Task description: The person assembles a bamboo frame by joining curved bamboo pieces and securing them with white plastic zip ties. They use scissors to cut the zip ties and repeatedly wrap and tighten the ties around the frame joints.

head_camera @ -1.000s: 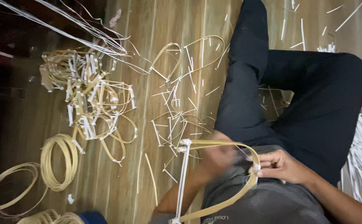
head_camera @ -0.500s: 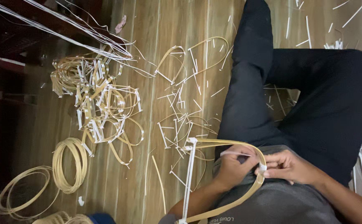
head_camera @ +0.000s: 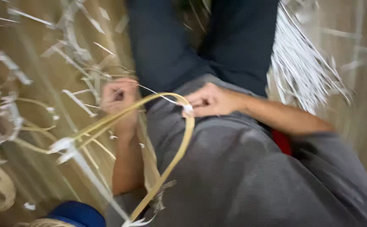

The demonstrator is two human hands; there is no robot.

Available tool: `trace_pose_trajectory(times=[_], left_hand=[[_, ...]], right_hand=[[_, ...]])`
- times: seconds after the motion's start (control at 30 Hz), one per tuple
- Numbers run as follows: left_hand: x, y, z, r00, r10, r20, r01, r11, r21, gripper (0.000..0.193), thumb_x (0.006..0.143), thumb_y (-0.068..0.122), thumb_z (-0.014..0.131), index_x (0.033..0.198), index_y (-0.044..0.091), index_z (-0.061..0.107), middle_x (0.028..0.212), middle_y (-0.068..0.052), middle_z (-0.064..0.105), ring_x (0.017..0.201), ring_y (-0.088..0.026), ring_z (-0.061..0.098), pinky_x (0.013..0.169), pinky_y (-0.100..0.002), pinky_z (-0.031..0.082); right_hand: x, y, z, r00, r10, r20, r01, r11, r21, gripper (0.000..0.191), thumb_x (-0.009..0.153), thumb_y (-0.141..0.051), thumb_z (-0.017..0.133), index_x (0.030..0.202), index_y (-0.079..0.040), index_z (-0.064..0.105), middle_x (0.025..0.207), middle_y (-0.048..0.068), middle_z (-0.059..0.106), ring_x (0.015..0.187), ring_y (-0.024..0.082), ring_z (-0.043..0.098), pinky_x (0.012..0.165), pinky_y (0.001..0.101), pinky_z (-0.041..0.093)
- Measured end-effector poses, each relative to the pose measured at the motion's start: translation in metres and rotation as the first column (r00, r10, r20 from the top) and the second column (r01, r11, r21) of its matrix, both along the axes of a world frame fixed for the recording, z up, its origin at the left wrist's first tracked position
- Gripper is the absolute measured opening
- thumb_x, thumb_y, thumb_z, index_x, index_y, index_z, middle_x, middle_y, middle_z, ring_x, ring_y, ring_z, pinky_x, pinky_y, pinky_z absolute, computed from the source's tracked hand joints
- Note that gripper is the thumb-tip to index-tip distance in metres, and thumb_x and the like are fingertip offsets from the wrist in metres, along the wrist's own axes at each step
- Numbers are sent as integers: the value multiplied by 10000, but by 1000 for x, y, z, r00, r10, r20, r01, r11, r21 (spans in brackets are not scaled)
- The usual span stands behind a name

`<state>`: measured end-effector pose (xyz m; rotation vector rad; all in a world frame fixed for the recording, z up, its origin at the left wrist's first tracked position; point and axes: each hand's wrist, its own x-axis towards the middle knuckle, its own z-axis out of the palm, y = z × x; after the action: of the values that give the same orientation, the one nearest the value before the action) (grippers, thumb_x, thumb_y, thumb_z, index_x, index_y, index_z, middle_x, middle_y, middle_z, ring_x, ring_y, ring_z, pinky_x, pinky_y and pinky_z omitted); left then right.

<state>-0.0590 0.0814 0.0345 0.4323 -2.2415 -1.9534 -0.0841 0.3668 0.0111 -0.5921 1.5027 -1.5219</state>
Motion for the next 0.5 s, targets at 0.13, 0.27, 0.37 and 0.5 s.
trace_pose_trajectory(times=[0.13,0.27,0.37,0.5], left_hand=[[4,24,25,965,-249,82,233,959,161,235,962,-59,656,1169,4,565,1116,-105,684,1007,-136,671,900,-266,562],[21,52,30,913,-408,12,405,910,87,214,942,-118,693,1126,-24,636,1100,-121,694,1008,-154,675,912,-280,558],[36,71,21,950,-308,43,299,942,154,173,951,-110,692,1086,-16,638,1032,-98,710,944,-137,691,872,-266,576],[48,73,11,959,-271,84,249,946,206,146,946,-105,693,1050,-20,637,1019,-95,695,912,-125,662,851,-261,554]], right_hand=[[0,-10,-3,961,-23,274,106,950,-294,439,1000,-100,690,1415,2,592,1182,110,764,1071,110,719,980,246,567],[11,-5,-7,949,-25,316,113,958,-265,407,1005,-59,685,1400,16,618,1185,130,766,1064,126,723,978,263,586],[19,10,-10,942,-15,336,107,961,-256,464,984,-52,691,1430,8,578,1176,135,763,1042,119,719,965,264,586],[23,12,-16,921,-6,388,130,947,-294,455,991,-47,693,1428,12,583,1213,127,750,1066,107,701,982,260,574]])
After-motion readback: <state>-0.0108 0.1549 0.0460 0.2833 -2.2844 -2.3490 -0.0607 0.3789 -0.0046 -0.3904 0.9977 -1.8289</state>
